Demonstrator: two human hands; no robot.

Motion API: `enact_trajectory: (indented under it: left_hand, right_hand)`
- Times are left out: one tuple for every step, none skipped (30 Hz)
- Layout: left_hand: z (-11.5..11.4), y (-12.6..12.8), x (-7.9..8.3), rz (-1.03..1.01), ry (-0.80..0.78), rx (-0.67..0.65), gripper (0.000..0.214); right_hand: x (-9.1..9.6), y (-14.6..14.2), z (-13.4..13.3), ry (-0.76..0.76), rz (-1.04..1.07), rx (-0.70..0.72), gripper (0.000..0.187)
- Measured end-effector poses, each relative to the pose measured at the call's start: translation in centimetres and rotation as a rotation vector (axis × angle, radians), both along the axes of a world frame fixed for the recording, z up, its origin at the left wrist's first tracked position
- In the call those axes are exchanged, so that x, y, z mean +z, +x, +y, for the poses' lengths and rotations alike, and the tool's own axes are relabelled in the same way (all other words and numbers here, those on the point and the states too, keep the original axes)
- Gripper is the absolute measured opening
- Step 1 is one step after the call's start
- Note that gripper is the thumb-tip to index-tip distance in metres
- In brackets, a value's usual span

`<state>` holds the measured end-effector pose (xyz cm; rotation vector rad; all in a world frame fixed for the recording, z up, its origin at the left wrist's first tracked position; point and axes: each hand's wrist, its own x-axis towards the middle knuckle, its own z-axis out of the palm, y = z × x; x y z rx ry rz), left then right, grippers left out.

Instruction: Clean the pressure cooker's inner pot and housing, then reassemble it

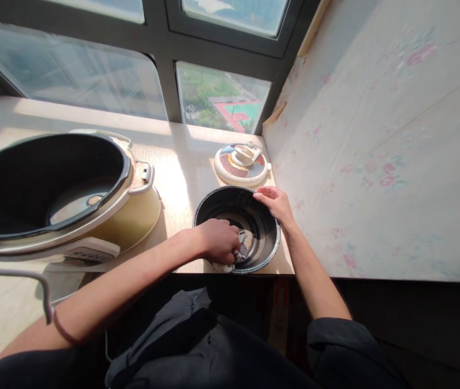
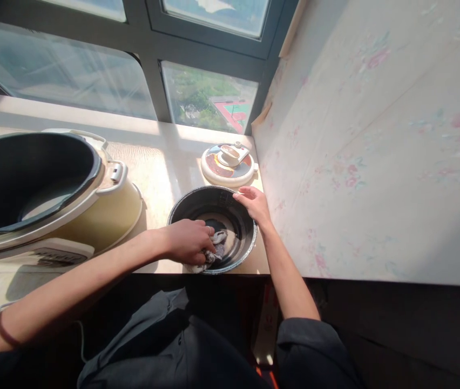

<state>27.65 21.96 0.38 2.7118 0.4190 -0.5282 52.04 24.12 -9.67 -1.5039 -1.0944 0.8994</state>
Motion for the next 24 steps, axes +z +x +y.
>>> enact_trajectory:
  left_hand:
    - [0.2,-0.1,0.3,0.025,0.018,0.009,0.031]
    - [0.4,-0.1,0.4,0.047,0.043,0.026,0.029]
    - [0.4,-0.1,0.5,0.067,0.075,0.051,0.028]
    - [0.5,-0.1,0.4,0.086,0.112,0.086,0.027]
    - [0.5,0.0,0.3,0.100,0.150,0.127,0.027]
    - [0.5,0.1,0.1,0.106,0.182,0.170,0.027]
    - [0.5,0.1,-0.3,0.102,0.210,0.209,0.028]
    - [0.5,0.2,-0.6,0.091,0.234,0.243,0.029]
    - [0.6,0.2,-1.1,0.074,0.258,0.271,0.030]
    - [0.8,0.2,-1.6,0.050,0.286,0.298,0.031]
    - [1.0,0.1,-2.1,0.021,0.318,0.325,0.033]
    - [1.3,0.1,-2.6,-0.013,0.352,0.353,0.034]
    - [1.6,0.0,-3.0,-0.050,0.387,0.379,0.036]
    - [1.8,0.0,-3.5,-0.091,0.419,0.403,0.037]
    - [2.1,0.0,-3.8,-0.132,0.445,0.425,0.038]
    - [2.4,0.1,-4.1,-0.171,0.463,0.446,0.038]
    - [2.7,0.3,-4.2,-0.206,0.470,0.469,0.037]
    - [2.9,0.6,-4.3,-0.242,0.469,0.497,0.037]
    - [3.2,1.0,-4.3,-0.277,0.455,0.535,0.037]
    - [3.4,1.4,-4.2,-0.315,0.429,0.584,0.037]
    - [3.7,2.0,-4.1,-0.365,0.385,0.638,0.038]
    - [4.0,2.6,-4.1,-0.430,0.316,0.690,0.038]
    - [4.3,3.3,-4.1,-0.504,0.222,0.739,0.037]
    - [4.6,4.0,-4.2,-0.583,0.107,0.783,0.035]
  right_hand:
    - [0.1,-0.1,-0.1,0.005,-0.011,-0.003,0.050]
    - [0.1,-0.1,-0.2,0.009,-0.020,-0.004,0.049]
    - [0.2,-0.2,-0.3,0.010,-0.022,-0.002,0.049]
    - [0.2,-0.2,-0.3,0.005,-0.017,0.003,0.048]
    - [0.2,-0.3,-0.4,-0.003,-0.008,0.009,0.048]
    - [0.2,-0.3,-0.4,-0.012,0.005,0.013,0.048]
    - [0.2,-0.3,-0.5,-0.020,0.018,0.015,0.047]
    - [0.2,-0.4,-0.5,-0.025,0.028,0.015,0.047]
    - [0.1,-0.4,-0.5,-0.025,0.036,0.013,0.047]
    - [0.0,-0.5,-0.6,-0.020,0.041,0.008,0.046]
    - [0.0,-0.6,-0.7,-0.012,0.048,0.003,0.045]
    - [-0.1,-0.8,-0.8,-0.005,0.054,0.001,0.043]
    - [-0.1,-1.0,-0.9,0.002,0.059,0.000,0.042]
    - [-0.1,-1.2,-1.0,0.010,0.063,-0.004,0.040]
    - [-0.2,-1.4,-1.1,0.020,0.064,-0.009,0.038]
    - [-0.2,-1.6,-1.2,0.032,0.064,-0.017,0.037]
    - [-0.2,-1.8,-1.3,0.046,0.064,-0.028,0.036]
    - [-0.1,-1.9,-1.4,0.058,0.063,-0.042,0.035]
    - [-0.1,-2.0,-1.5,0.067,0.062,-0.056,0.035]
    - [-0.1,-2.1,-1.5,0.068,0.062,-0.066,0.036]
    - [-0.1,-2.2,-1.5,0.064,0.062,-0.071,0.036]
    - [-0.2,-2.2,-1.5,0.057,0.060,-0.074,0.036]
    - [-0.2,-2.3,-1.5,0.050,0.058,-0.074,0.036]
    - [-0.2,-2.3,-1.5,0.046,0.055,-0.073,0.037]
